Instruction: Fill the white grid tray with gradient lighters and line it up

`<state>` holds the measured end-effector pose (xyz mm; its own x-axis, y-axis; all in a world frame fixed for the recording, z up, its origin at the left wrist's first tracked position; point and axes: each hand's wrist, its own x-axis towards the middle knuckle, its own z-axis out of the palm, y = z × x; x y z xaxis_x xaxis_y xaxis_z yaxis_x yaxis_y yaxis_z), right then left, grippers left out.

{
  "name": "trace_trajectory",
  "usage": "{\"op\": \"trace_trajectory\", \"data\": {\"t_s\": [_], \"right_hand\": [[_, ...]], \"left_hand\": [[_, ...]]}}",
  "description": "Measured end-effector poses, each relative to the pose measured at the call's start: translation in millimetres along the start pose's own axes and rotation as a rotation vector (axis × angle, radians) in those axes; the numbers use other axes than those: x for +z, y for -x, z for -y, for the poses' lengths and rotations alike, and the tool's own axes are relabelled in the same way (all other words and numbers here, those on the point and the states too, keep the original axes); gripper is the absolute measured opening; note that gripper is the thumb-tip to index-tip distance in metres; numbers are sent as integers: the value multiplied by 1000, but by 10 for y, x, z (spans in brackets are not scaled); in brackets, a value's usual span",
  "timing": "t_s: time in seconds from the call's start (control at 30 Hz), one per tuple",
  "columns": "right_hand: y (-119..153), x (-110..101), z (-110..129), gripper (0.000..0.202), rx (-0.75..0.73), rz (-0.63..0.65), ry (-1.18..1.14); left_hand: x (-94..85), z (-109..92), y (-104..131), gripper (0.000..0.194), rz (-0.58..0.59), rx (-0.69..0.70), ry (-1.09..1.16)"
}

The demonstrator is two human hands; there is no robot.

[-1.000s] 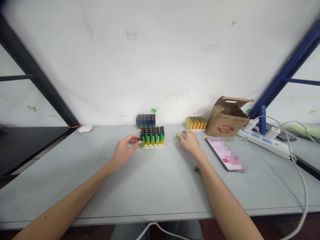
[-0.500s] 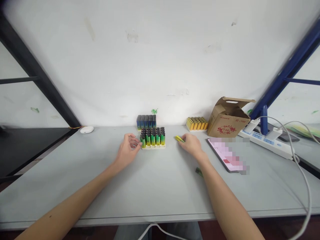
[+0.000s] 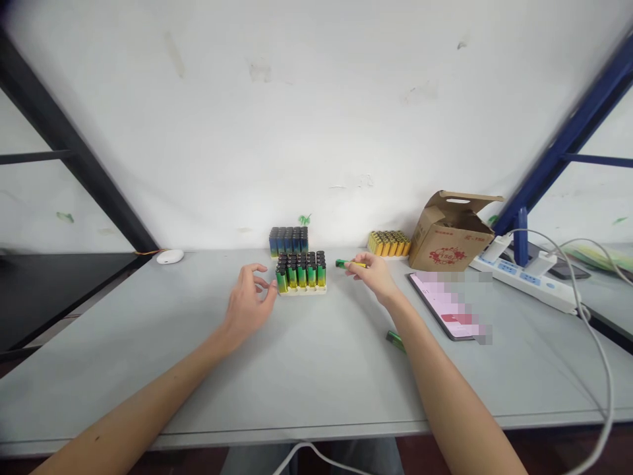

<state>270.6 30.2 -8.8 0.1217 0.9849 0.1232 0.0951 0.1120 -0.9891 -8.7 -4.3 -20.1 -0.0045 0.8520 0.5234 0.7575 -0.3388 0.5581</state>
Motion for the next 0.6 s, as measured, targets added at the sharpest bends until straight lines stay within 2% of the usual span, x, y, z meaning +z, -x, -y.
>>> {"op": "trace_trajectory", "data": {"t_s": [0.13, 0.23, 0.37, 0.53, 0.6], "right_hand": [[-5, -18, 18, 40, 22, -14, -225], [7, -27, 58, 36, 5, 44, -310], [26, -23, 84, 27, 2, 119, -357], [56, 20, 96, 29, -15, 161, -381], [81, 47, 124, 30, 22, 208, -363]], "left_hand": [[5, 10, -7, 26, 6, 8, -34], [15, 35, -20, 24, 5, 8, -53], [23, 64, -31, 22, 22, -3, -56], [21, 35, -10, 17, -2, 17, -6], [21, 16, 4, 16, -34, 27, 13]]}}
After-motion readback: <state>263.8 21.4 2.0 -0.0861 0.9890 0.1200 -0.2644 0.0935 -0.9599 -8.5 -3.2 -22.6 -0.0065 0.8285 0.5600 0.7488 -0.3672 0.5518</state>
